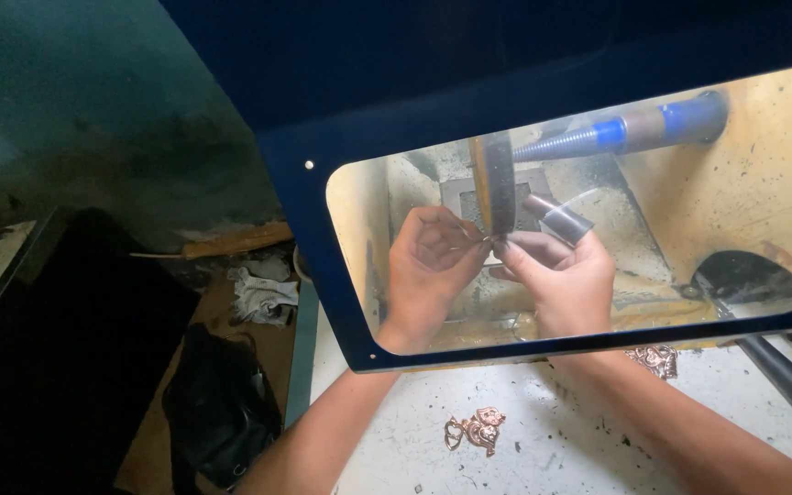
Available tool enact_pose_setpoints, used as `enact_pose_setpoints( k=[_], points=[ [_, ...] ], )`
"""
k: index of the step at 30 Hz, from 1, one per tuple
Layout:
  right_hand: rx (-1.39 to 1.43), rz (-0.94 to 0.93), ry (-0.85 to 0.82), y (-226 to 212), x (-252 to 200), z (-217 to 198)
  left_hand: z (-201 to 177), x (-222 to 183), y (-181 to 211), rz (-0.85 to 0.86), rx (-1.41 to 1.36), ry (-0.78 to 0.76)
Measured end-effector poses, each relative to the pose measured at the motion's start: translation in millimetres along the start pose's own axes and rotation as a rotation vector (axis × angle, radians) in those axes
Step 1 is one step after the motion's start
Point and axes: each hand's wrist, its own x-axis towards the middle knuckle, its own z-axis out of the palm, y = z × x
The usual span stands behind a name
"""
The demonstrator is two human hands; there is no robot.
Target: Polishing small jewelry components by holding them against a rotating polishing wheel inside a protective machine enclosure.
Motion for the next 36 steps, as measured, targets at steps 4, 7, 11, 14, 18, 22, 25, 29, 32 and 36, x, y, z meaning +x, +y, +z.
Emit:
enact_pose_setpoints(
  k=[4, 7, 11, 14, 18, 22, 25, 29, 32, 36],
  points=[
    [0.034, 0.103, 0.015, 2.1, 1.5, 3.5, 2.4, 1.1, -5.2, -0.100, -0.017, 0.055],
    [0.032, 0.106, 0.007, -4.1, 0.2, 1.2, 6.4, -0.2, 1.6, -0.155, -0.035, 0.084],
    [0.020, 0.049, -0.006, 11.6, 12.0, -7.7, 11.6, -2.5, 2.9, -0.288, -0.138, 0.125],
    [0.022, 0.059, 0.014, 0.4, 3.3, -4.4, 15.1, -3.8, 1.9, -0.298, -0.162, 0.151],
    [-0.019, 0.032, 0.007, -0.7, 7.2, -4.1, 14.1, -3.1, 1.9, -0.312, -0.141, 0.145],
    [0.007, 0.057, 0.012, 7.3, 10.2, -7.6, 15.2, -3.9, -3.8, -0.312, -0.158, 0.164],
    [0.003, 0.119, 0.046, -13.2, 1.3, 0.1, 15.1, -4.2, -5.1, -0.316, -0.164, 0.160],
    [0.003, 0.118, 0.046, -13.4, -1.4, 5.8, 13.3, -3.3, -9.1, -0.353, -0.164, 0.175],
    [-0.034, 0.063, 0.032, -4.8, 8.8, -6.9, 14.1, -4.6, -12.4, -0.339, -0.208, 0.159],
    [-0.071, 0.067, 0.028, -0.9, 8.8, -4.7, 12.2, -5.2, -9.6, -0.341, -0.208, 0.165]
  ],
)
